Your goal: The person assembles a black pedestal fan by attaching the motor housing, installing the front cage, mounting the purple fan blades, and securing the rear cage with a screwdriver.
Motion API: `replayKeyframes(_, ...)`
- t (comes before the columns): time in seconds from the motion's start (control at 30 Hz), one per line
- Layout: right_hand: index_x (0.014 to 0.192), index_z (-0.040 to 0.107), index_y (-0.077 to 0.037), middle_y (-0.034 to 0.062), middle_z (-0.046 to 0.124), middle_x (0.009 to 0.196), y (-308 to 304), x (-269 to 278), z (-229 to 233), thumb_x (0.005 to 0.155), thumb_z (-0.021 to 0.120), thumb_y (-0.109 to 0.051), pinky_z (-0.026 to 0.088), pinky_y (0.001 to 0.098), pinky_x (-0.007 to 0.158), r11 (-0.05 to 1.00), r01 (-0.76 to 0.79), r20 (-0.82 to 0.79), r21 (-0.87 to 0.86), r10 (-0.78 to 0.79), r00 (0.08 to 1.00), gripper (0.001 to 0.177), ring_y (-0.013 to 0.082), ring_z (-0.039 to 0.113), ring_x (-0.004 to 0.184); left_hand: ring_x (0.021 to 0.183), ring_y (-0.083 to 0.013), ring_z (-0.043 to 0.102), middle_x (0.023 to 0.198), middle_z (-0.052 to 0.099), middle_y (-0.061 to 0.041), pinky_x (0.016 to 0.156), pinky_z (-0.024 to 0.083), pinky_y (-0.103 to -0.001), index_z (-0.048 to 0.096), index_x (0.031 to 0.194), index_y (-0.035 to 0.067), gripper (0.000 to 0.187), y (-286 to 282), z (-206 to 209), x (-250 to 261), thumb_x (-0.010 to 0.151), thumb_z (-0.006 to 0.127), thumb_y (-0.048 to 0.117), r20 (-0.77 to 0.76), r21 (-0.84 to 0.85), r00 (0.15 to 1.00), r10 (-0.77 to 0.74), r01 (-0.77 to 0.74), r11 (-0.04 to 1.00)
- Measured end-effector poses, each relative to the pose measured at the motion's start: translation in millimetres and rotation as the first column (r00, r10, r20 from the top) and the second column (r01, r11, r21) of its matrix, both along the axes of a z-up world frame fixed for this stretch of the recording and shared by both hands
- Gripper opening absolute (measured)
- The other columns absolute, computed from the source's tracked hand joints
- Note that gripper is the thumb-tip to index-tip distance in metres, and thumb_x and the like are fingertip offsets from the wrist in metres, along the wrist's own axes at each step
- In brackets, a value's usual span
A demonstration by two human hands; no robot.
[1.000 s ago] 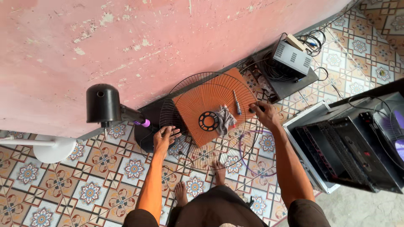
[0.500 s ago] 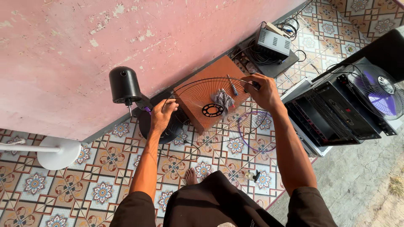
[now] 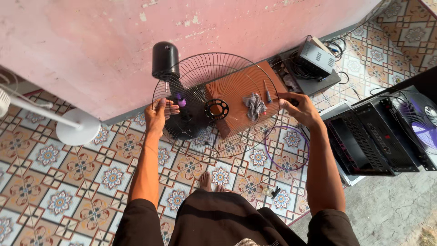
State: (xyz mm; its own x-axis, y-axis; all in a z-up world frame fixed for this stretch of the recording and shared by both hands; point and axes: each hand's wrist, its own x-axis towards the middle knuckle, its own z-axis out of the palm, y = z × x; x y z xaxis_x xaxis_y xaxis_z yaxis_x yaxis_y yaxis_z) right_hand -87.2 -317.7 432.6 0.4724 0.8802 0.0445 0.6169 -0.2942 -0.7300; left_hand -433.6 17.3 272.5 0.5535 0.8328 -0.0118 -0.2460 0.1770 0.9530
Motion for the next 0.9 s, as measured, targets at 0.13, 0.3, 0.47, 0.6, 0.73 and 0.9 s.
replayKeyframes(0.13,0.122,0.073,-0.009,0.0068,0.074,0.093,11,-29,-29,0.093,0.070,-0.044,0.053,0.0337,0.062,0.969,-0.026,-0.116,-0.245,-0.002,0.993,0.046,0.0134,0.065,0.076,0.078,-0.0240,0.078,0.091,0.078,-0.016,0.073,0.067,-0.036,0.070,0.101,0.001,0.039,-8,-2,-49,0.105,0.060,0.038,-0.046,-0.006,0.989,0.140,-0.140,0.990)
replayKeyframes(0.3,0.123,0.077,-0.010,0.0055,0.061,0.071,62,-60,-43,0.097,0.065,-0.036,0.049,0.0305,0.058,0.967,-0.030,-0.092,-0.254,0.007,0.996,0.039,0.0098,0.056,0.061,0.076,-0.0255,0.078,0.092,0.078,-0.016,0.068,0.064,-0.035,0.068,0.103,0.002,0.037,8,2,-88,0.104,0.060,0.037,-0.067,-0.091,0.974,0.218,-0.223,0.971)
replayKeyframes(0.47,0.125,0.073,-0.008,0.0055,0.072,0.077,120,-75,-55,0.099,0.064,-0.030,0.052,0.0281,0.061,0.983,-0.078,-0.143,-0.168,0.054,0.988,0.035,0.0096,0.064,0.064,0.081,-0.0221,0.078,0.095,0.078,-0.014,0.073,0.063,-0.031,0.067,0.105,0.003,0.034,52,2,-121,0.105,0.059,0.035,-0.083,-0.050,0.978,0.191,-0.195,0.979)
replayKeyframes(0.6,0.126,0.071,-0.005,0.0063,0.080,0.093,171,-86,-73,0.100,0.059,-0.023,0.059,0.0289,0.064,0.991,-0.077,-0.213,-0.108,0.053,0.976,0.034,0.0124,0.070,0.067,0.085,-0.0180,0.077,0.100,0.079,-0.009,0.072,0.056,-0.029,0.067,0.108,0.005,0.024,102,-6,-140,0.106,0.059,0.028,-0.195,0.041,0.976,0.091,-0.085,0.996)
replayKeyframes(0.73,0.125,0.071,-0.002,0.0102,0.081,0.097,206,-114,-82,0.100,0.058,-0.018,0.063,0.0308,0.068,0.986,0.022,-0.221,-0.167,-0.060,0.973,0.032,0.0165,0.075,0.073,0.088,-0.0126,0.075,0.101,0.078,-0.004,0.082,0.060,-0.029,0.072,0.110,0.004,0.017,170,-13,-143,0.102,0.063,0.016,-0.169,0.218,0.986,0.009,0.028,0.976)
replayKeyframes(0.9,0.127,0.068,-0.003,0.0112,0.079,0.102,231,-133,-103,0.099,0.058,-0.017,0.065,0.0319,0.071,0.971,0.131,-0.291,-0.198,-0.186,0.939,0.033,0.0198,0.078,0.080,0.084,-0.0095,0.065,0.096,0.073,-0.003,0.075,0.051,-0.028,0.071,0.112,0.000,0.017,233,-28,-132,0.099,0.065,0.009,-0.293,0.254,0.956,-0.018,0.096,0.962)
